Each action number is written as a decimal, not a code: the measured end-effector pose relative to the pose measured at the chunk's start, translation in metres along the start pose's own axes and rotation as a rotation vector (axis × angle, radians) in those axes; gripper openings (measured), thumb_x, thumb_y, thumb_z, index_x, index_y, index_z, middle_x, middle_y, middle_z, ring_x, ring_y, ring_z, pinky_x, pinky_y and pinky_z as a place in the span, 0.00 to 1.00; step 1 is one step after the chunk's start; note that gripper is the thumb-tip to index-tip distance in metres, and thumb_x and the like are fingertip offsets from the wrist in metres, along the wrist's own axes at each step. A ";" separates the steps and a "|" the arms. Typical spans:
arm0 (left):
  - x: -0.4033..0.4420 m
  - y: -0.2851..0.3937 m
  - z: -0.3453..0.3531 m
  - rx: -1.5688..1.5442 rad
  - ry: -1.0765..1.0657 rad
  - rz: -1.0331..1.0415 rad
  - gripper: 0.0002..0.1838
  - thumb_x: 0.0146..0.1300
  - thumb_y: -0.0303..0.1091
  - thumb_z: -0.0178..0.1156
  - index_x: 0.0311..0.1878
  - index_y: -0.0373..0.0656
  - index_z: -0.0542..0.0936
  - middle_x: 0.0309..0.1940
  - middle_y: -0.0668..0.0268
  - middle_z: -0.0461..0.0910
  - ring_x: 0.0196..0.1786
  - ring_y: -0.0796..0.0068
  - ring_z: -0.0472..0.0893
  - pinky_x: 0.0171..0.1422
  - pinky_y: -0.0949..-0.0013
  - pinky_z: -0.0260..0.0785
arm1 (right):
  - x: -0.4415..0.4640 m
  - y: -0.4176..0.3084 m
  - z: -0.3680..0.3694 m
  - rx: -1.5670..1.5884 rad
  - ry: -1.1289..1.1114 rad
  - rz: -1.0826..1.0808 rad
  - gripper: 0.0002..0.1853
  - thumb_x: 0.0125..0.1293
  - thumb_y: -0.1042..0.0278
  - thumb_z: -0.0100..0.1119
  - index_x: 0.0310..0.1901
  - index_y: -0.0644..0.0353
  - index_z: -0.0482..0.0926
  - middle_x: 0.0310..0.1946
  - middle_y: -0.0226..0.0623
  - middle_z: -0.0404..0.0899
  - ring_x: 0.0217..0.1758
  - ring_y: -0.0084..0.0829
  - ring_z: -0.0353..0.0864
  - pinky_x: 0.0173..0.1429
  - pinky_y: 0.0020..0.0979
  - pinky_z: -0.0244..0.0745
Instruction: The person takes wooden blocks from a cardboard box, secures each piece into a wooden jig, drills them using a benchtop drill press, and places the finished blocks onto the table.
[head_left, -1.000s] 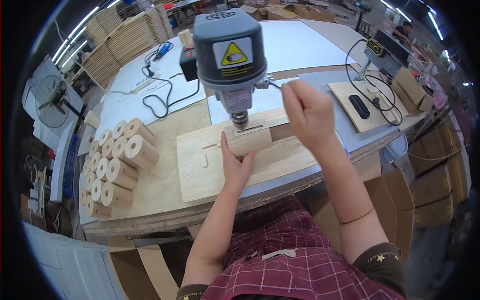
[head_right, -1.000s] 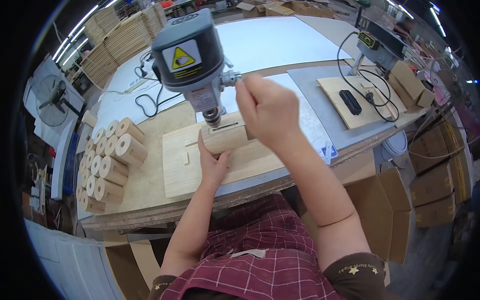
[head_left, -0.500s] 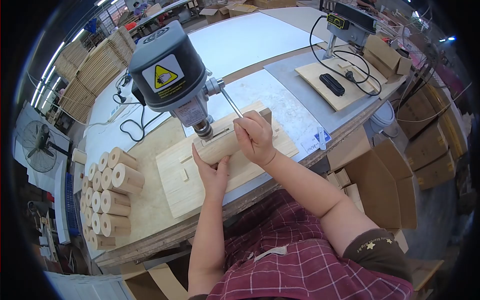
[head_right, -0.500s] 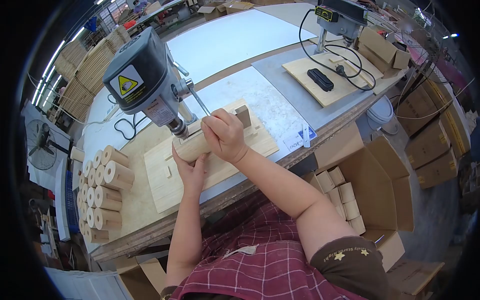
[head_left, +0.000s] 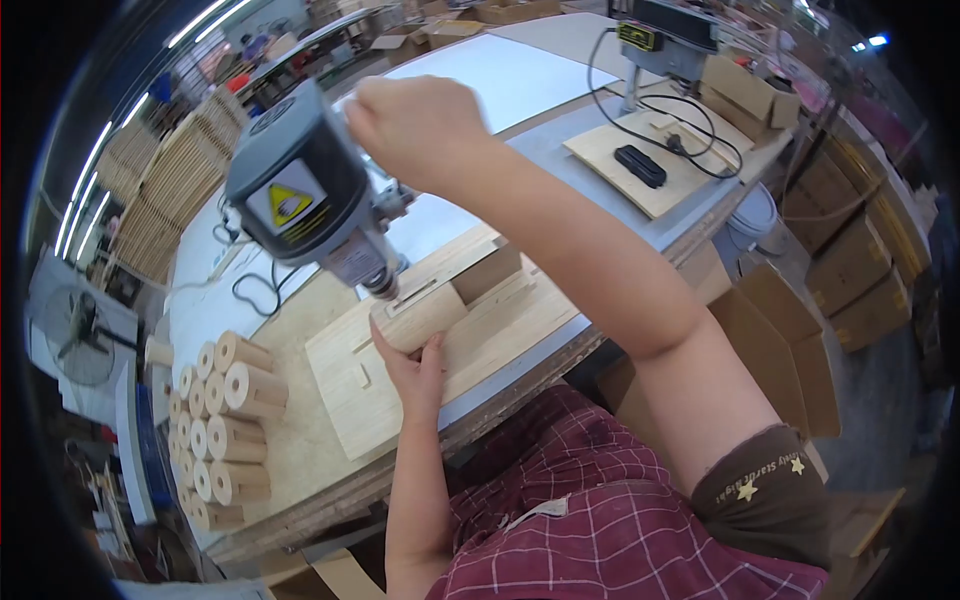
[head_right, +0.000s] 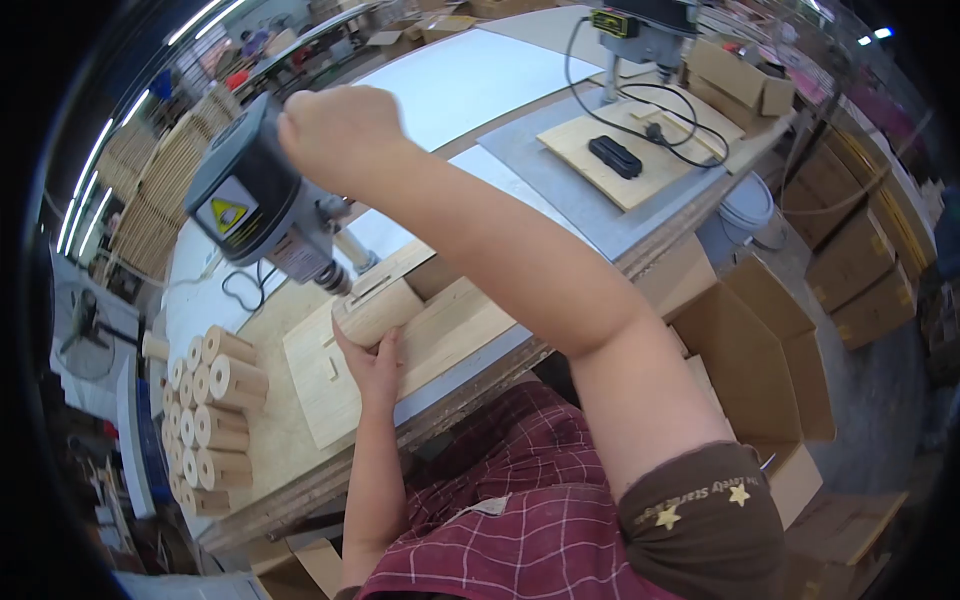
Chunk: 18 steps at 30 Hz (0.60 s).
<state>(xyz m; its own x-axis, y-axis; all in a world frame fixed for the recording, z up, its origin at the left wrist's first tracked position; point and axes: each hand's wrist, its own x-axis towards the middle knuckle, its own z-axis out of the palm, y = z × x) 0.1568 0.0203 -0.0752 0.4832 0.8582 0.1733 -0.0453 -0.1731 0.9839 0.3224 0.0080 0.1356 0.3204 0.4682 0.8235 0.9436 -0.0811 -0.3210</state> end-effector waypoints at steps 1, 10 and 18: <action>0.002 -0.008 -0.002 0.017 0.016 0.072 0.45 0.51 0.20 0.59 0.68 0.42 0.42 0.56 0.52 0.62 0.53 0.67 0.70 0.50 0.70 0.68 | 0.011 0.002 0.008 0.046 -0.108 0.057 0.16 0.58 0.56 0.41 0.26 0.57 0.77 0.21 0.40 0.77 0.26 0.43 0.78 0.32 0.40 0.72; -0.001 -0.009 -0.002 -0.013 0.061 -0.007 0.38 0.55 0.27 0.57 0.67 0.43 0.48 0.51 0.55 0.69 0.39 0.75 0.73 0.24 0.81 0.63 | -0.008 -0.006 0.004 0.365 -0.153 0.267 0.22 0.54 0.61 0.52 0.49 0.65 0.65 0.49 0.56 0.62 0.53 0.51 0.65 0.55 0.43 0.64; 0.022 -0.040 -0.013 0.134 0.075 0.199 0.39 0.55 0.29 0.59 0.66 0.37 0.48 0.56 0.51 0.64 0.56 0.63 0.68 0.51 0.67 0.68 | -0.135 -0.048 -0.274 0.183 -1.193 -0.357 0.13 0.59 0.61 0.46 0.28 0.64 0.73 0.28 0.40 0.73 0.34 0.36 0.76 0.35 0.32 0.69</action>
<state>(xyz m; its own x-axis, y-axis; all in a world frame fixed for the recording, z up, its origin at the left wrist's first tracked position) 0.1578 0.0522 -0.1104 0.4100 0.8332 0.3710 -0.0146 -0.4007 0.9161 0.2572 -0.2920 0.1679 -0.3143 0.9490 -0.0265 0.9061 0.2915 -0.3067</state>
